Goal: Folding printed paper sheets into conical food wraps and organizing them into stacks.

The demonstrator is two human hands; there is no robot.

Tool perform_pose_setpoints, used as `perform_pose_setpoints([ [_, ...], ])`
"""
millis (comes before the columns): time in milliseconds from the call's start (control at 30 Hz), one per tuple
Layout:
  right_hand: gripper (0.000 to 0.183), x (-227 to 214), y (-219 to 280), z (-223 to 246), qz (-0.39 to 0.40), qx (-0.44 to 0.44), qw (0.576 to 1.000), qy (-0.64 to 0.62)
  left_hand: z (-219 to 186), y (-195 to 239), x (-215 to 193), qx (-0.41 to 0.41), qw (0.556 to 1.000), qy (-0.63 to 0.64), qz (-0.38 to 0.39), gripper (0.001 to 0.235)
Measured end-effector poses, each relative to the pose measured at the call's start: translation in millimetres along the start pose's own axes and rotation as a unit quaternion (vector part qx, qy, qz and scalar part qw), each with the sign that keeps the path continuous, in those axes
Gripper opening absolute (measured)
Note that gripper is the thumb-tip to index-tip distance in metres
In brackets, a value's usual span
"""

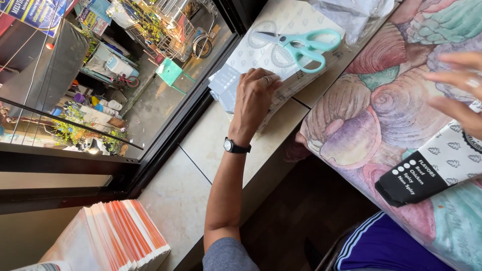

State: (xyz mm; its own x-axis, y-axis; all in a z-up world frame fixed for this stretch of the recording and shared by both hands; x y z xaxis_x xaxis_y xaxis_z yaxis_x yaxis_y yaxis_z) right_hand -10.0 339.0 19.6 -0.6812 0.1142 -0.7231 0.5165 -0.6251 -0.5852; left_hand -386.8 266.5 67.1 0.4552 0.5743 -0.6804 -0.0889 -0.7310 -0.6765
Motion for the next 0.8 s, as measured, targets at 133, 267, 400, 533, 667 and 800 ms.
perform_pose_setpoints([
  [133,0.035,12,-105,115,-0.008,-0.154,0.986,0.067,4,-1,-1,-0.009,0.999,0.035,0.001,0.006],
  [267,0.050,73,-152,111,0.042,-0.118,0.992,0.018,6,-7,-4,-0.037,0.996,0.077,0.007,0.009],
  [400,0.075,108,-168,99,0.118,-0.098,0.985,0.078,9,-9,-6,-0.054,0.993,0.096,0.033,0.010],
  [533,0.070,98,-181,112,0.246,0.019,0.967,0.063,5,-11,-2,-0.018,0.997,0.050,0.058,0.014],
  [667,0.068,96,-186,116,0.282,0.059,0.951,0.110,2,-13,-5,-0.007,0.996,0.059,0.062,0.013],
  [800,0.039,92,-185,107,0.230,-0.017,0.953,0.195,-12,-12,-3,0.052,0.991,-0.038,0.115,0.030],
])
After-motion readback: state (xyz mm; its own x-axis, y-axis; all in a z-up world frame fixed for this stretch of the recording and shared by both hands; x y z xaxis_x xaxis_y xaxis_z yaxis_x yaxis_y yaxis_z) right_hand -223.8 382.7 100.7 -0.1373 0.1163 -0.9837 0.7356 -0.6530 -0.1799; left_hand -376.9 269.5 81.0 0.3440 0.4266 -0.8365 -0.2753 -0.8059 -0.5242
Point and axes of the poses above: each hand's wrist, its own y-axis away from the middle knuckle, its own x-axis out of the palm, z = x × y, the point moved 7 cm from there along -y, towards the middle knuckle, and after that the axes turned 6 degrees about -z, right-handed, at the moved point
